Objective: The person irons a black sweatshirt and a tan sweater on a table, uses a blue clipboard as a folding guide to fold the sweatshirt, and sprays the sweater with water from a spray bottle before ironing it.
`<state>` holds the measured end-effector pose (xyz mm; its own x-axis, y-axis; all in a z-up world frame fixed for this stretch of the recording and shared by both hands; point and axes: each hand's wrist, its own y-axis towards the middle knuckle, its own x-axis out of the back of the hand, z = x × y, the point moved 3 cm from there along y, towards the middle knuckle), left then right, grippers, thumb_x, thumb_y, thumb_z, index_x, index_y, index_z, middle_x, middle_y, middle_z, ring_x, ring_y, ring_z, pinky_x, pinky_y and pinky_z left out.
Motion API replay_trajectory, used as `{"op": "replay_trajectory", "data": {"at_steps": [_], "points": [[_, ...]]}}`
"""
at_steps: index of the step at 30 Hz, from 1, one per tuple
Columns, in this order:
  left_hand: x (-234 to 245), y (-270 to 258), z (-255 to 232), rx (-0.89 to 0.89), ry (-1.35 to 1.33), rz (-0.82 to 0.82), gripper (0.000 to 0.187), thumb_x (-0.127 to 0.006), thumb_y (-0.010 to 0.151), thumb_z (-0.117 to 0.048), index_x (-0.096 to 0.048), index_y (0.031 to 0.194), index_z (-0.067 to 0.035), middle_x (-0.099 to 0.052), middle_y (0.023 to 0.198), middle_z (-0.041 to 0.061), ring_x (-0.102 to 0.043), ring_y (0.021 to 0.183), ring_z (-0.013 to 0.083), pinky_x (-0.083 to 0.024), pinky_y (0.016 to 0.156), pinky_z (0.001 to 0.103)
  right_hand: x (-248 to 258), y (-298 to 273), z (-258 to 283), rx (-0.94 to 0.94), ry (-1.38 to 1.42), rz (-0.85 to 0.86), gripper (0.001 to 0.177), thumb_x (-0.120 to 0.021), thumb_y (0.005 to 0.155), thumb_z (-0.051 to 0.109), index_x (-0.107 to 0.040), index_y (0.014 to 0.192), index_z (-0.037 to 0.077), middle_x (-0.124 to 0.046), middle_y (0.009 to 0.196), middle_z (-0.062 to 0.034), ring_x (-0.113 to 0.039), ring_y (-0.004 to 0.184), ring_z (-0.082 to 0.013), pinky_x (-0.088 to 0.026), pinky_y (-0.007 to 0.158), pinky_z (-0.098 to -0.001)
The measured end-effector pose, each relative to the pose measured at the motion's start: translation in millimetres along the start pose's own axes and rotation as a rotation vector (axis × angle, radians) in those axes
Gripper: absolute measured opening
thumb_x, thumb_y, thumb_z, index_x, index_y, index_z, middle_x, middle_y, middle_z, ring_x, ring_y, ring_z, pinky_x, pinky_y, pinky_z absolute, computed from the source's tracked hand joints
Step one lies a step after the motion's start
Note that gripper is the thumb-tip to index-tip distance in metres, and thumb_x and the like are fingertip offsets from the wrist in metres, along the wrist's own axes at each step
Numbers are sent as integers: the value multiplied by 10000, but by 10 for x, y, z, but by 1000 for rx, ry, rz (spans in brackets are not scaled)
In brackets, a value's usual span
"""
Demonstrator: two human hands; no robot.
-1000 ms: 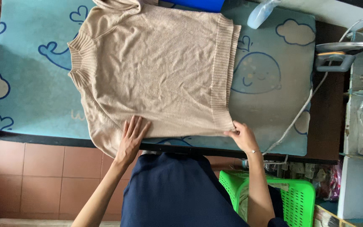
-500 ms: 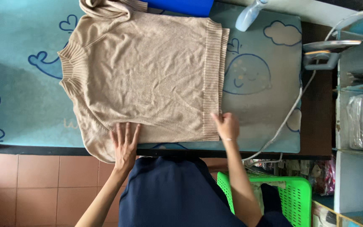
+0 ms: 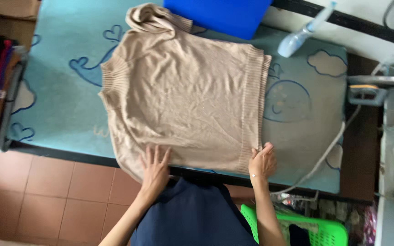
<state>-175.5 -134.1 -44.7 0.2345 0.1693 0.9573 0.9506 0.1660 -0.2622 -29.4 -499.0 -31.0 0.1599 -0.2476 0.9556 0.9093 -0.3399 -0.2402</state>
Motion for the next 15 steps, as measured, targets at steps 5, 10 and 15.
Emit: {"op": "replay_trajectory", "data": {"at_steps": [5, 10, 15], "points": [[214, 498, 113, 92, -136, -344, 875, -764, 823, -472, -426, 1575, -180, -409, 1589, 265, -278, 1516, 499, -218, 1176, 715, -67, -205, 1224, 862, 147, -469, 582, -873, 761, 150, -641, 1281, 28, -655, 1200, -231, -602, 1200, -423, -444, 1057, -511], [472, 910, 890, 287, -232, -406, 870, -575, 955, -580, -308, 1631, -102, -328, 1641, 260, -265, 1533, 419, -119, 1182, 730, -528, -935, 2381, 1342, 196, -124, 387, -711, 874, 367, -672, 1211, 182, -608, 1323, -95, -514, 1324, -354, -381, 1123, -532], [318, 990, 1360, 430, -500, -506, 905, -529, 1015, -633, -166, 1663, -117, -153, 1676, 298, -130, 1564, 435, -93, 1252, 610, -636, -698, 2697, 1532, -55, -222, 494, -523, 970, 612, -647, 1324, 290, -480, 1586, -39, -424, 1457, -339, -340, 1175, -551]]}}
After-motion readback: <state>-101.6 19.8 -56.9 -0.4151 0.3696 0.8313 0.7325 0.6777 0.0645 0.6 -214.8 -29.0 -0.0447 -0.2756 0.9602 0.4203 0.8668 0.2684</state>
